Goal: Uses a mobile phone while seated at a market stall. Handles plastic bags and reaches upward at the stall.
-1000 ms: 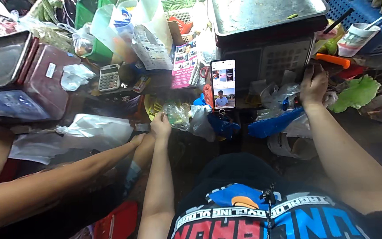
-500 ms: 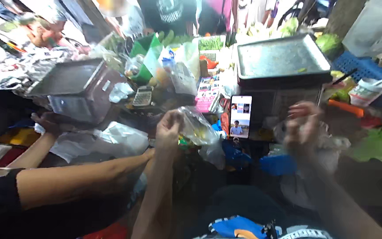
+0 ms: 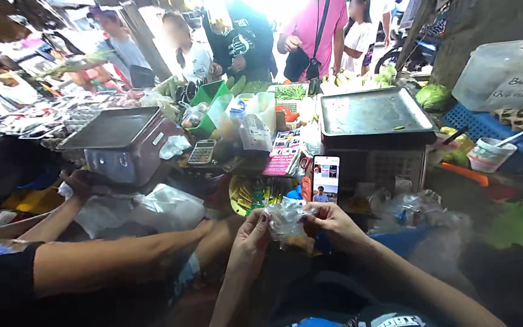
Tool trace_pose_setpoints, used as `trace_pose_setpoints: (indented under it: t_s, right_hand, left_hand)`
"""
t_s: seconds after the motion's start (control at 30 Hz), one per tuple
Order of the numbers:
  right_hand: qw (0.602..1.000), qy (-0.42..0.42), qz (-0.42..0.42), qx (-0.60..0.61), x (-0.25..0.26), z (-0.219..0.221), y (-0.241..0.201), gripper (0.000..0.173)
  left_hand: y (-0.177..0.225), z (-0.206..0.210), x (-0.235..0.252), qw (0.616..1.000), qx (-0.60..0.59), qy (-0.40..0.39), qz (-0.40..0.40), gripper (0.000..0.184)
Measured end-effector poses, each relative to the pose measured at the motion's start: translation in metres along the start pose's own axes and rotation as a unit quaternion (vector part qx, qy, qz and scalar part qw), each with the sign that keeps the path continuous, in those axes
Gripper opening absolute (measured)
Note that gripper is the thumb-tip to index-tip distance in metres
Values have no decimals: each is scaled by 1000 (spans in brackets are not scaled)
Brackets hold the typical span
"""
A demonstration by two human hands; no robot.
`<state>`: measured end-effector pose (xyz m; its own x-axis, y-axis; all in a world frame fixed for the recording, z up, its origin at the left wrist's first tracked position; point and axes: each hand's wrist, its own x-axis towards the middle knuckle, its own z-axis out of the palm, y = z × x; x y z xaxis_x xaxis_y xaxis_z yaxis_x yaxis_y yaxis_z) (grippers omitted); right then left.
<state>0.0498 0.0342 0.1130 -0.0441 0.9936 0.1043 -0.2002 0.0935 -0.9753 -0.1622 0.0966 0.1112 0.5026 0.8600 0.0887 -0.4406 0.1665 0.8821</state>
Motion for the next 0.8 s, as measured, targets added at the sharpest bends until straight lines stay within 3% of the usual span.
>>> trace_pose_setpoints:
  t_s: [0.03,0.07,0.17,0.2,0.27,0.33,0.37,0.57,0.7,0.8]
  right_hand:
    - [1000,-4,-17,1,-1,1,-5,11]
    - [999,-11,-34,-3,-1,3,-10,11]
    - [997,-37,-62,-18,-2,10,-19,8]
    - [996,-46,-70,-19,-1,13,-20,8]
    - [994,-63,-87,-22,2,19,-20,7]
    - [990,-69,-114,-36,3,22,-21,7]
    - [988,-66,-131,-48,3,22,-21,7]
    - [981,-48,-178,-63,7,13,-17,9]
    - [985,-56,-152,-55,10,4,-8,24]
    - [964,-27,-157,-213,9,-1,5,43]
  left_hand:
    - [-5,-4,-1,999,21,-25,24,18]
    - [-11,-9,-1,995,67,-56,56,30]
    - [-39,-20,2,941,306,-89,111,108]
    - [-53,-22,4,919,365,-84,118,116]
    - [-78,-22,8,890,431,-67,134,95]
    - [-85,-12,8,884,453,-45,110,61]
    - [-83,-6,7,885,454,-44,93,53]
    - [-67,-4,-2,881,463,-87,46,44]
    - [-56,-4,-11,898,438,-37,-24,47]
    - [-55,-10,-16,898,439,-24,-30,48]
